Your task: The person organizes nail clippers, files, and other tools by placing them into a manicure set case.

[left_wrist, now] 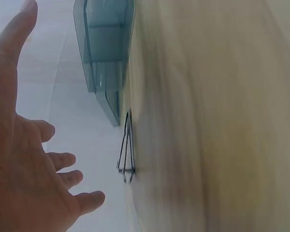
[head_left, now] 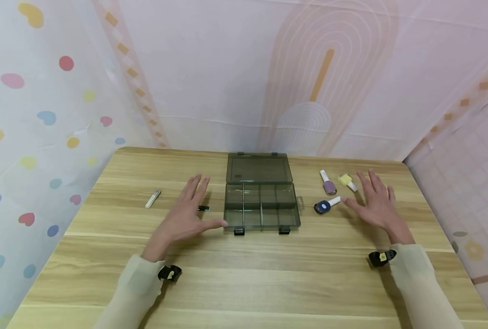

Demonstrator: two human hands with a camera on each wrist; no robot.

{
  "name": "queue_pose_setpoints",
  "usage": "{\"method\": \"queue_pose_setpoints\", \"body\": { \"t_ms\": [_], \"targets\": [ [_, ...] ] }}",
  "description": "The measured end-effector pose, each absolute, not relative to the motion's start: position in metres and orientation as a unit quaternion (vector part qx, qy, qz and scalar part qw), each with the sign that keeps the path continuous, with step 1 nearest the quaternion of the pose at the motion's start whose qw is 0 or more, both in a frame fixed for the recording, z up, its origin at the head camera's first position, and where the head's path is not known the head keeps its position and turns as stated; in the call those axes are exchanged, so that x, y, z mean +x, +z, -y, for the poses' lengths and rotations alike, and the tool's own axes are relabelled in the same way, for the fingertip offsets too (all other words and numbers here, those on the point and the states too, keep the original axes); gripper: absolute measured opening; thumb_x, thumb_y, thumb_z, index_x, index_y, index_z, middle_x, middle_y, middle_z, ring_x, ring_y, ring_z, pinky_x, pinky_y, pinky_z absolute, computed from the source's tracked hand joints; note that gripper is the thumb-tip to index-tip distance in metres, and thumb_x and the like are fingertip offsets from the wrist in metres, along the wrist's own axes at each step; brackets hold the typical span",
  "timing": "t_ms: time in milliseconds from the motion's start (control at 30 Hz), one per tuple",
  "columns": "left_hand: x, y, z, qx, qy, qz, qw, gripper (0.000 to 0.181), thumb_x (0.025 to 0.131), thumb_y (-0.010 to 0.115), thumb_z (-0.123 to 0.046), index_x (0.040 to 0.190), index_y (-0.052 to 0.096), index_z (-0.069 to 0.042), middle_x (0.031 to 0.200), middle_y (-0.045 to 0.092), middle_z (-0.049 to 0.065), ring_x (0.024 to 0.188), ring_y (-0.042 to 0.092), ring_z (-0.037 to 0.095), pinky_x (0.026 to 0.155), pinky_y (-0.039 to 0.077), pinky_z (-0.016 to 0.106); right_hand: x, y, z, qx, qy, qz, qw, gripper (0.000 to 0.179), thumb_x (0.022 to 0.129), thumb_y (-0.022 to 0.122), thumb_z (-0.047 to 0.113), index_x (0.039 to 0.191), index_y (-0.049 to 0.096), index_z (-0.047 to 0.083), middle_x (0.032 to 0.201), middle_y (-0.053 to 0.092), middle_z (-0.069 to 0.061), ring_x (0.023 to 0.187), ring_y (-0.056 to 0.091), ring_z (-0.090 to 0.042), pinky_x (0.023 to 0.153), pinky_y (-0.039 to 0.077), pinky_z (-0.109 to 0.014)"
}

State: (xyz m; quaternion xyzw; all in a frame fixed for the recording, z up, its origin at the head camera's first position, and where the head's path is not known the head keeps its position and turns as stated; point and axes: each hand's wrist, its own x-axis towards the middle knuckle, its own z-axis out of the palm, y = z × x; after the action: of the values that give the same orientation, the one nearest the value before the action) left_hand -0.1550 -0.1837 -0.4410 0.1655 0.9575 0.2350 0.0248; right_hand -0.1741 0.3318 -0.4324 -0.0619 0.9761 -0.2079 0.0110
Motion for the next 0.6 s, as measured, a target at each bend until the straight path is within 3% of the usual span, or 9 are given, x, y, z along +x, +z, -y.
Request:
{"method": "queue_pose_setpoints", "body": {
  "t_ms": [167,433,600],
  "targets": [
    [-0.156,-0.443,0.174,0.182,0.252,-0.950,0.022,0.130,0.075,0.073,-0.078,0.166,-0.006,-0.028,0.175,-0.001,0.005,0.161,0.004,0.035,0.124,0.023,0.065,-0.181,-0.432,-0.333,-0.062,-0.214,-0.975,0.013,0.094,0.099,0.058,0.053,0.165,0.011,0.006,0.169,0.002,-0.031,0.154,0.006,-0.056,0.117,0.000,-0.079],
    [-0.155,-0.444,0.158,0.187,0.318,-0.928,0.057,0.133,0.073,0.079,-0.073,0.165,-0.009,-0.032,0.175,-0.005,0.002,0.162,-0.002,0.028,0.124,0.025,0.062,-0.191,-0.432,-0.335,-0.069,-0.229,-0.971,0.025,0.095,0.100,0.057,0.051,0.164,0.008,0.002,0.167,0.004,-0.034,0.152,0.009,-0.059,0.114,0.004,-0.082],
    [-0.158,-0.446,0.149,0.196,0.335,-0.918,0.076,0.134,0.074,0.078,-0.074,0.166,-0.006,-0.025,0.175,-0.004,0.004,0.162,0.000,0.029,0.125,0.023,0.060,-0.197,-0.433,-0.334,-0.067,-0.243,-0.967,0.025,0.093,0.101,0.058,0.047,0.163,0.010,-0.004,0.166,0.009,-0.037,0.151,0.012,-0.060,0.115,0.010,-0.080]
  ]
}}
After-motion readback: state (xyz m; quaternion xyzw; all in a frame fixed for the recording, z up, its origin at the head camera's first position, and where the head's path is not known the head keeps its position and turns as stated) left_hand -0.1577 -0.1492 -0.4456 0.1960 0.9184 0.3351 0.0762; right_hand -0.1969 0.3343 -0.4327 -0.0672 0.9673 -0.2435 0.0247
